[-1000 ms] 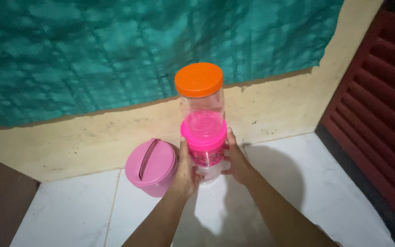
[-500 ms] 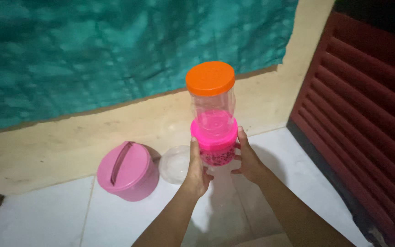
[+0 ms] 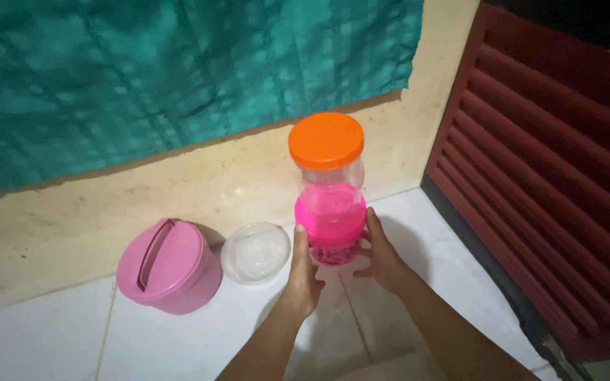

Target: The person picks up various plastic containers and jars from the floor and stacks them on a wooden table. They handle rectangular containers with colored lids and cylindrical jars, arranging them into neat stacks.

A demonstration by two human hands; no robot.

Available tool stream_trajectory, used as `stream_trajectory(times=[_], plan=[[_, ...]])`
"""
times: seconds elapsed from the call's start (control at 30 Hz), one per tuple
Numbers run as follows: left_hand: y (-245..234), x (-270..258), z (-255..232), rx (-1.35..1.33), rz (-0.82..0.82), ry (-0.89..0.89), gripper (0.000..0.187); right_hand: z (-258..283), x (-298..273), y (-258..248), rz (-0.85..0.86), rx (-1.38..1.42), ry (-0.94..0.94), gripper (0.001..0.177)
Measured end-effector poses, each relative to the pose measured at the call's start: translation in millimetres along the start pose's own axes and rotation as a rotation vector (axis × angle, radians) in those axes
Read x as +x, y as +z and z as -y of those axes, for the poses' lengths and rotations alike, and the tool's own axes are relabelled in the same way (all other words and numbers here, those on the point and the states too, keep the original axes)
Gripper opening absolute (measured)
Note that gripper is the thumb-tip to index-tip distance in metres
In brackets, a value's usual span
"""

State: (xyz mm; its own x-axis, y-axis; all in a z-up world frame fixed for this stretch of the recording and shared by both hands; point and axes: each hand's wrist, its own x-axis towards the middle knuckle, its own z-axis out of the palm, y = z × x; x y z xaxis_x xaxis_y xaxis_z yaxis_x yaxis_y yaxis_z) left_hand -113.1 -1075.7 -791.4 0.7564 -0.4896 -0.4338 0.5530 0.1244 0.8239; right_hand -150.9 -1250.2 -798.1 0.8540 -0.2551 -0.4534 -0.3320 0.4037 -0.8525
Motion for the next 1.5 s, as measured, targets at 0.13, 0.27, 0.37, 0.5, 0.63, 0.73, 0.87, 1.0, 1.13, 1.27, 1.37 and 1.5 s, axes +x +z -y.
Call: stream_trajectory(times=[0.13,0.27,0.37,0.5,0.63,0.73,0.87,1.0,1.13,1.27,1.37,1.5], plan=[[4.9,-9.7,-6.8,0.02,-0.011,0.013,0.111,-0.6,-7.8,0.3,0.047,-0.033,-0.029,0.1],[7.7,-17.4,-14.7,0.052,-0.03,0.001,0.111,-0.2,-12.2,3.2,0.025,-0.081,-0.058,0.102],[3.8,-20.1,-10.9,0.038,-0.073,0.044,0.106,-0.7,-11.2,4.3,0.0,-0.097,-0.068,0.103],[-12.3,-9.3,-0.5,0.025,-0.201,0.101,0.09,-6.0,-7.9,2.6,-0.026,-0.092,-0.07,0.104],[-38.4,-2.0,10.8,0.09,-0.341,0.288,0.068,-16.1,-3.1,0.7,-0.046,-0.081,-0.062,0.104],[-55.1,-3.5,15.3,0.193,-0.502,0.252,0.058,-28.7,6.2,-4.0,-0.1,-0.054,-0.057,0.101],[-73.4,-6.7,17.7,0.501,-0.7,0.126,0.054,-67.7,25.0,-21.9,-0.322,0.044,-0.021,0.08],[-98.0,-13.1,29.2,0.796,-0.636,0.035,0.053,-112.7,49.3,-39.8,-0.481,0.193,0.032,0.031],[-123.7,-17.1,47.6,0.918,-0.552,0.174,0.052,-135.8,61.2,-38.8,-0.455,0.233,0.143,0.018],[-141.7,-16.7,58.8,0.815,-0.493,0.274,0.05,-141.3,48.1,-0.2,-0.236,0.187,0.217,0.023],[-150.2,-14.0,62.2,0.769,-0.44,0.345,0.048,-142.3,29.7,44.7,-0.066,0.057,0.223,0.033],[-150.4,-8.8,65.3,0.799,-0.417,0.403,0.043,-135.3,29.8,99.2,0.017,0.014,0.096,0.049]])
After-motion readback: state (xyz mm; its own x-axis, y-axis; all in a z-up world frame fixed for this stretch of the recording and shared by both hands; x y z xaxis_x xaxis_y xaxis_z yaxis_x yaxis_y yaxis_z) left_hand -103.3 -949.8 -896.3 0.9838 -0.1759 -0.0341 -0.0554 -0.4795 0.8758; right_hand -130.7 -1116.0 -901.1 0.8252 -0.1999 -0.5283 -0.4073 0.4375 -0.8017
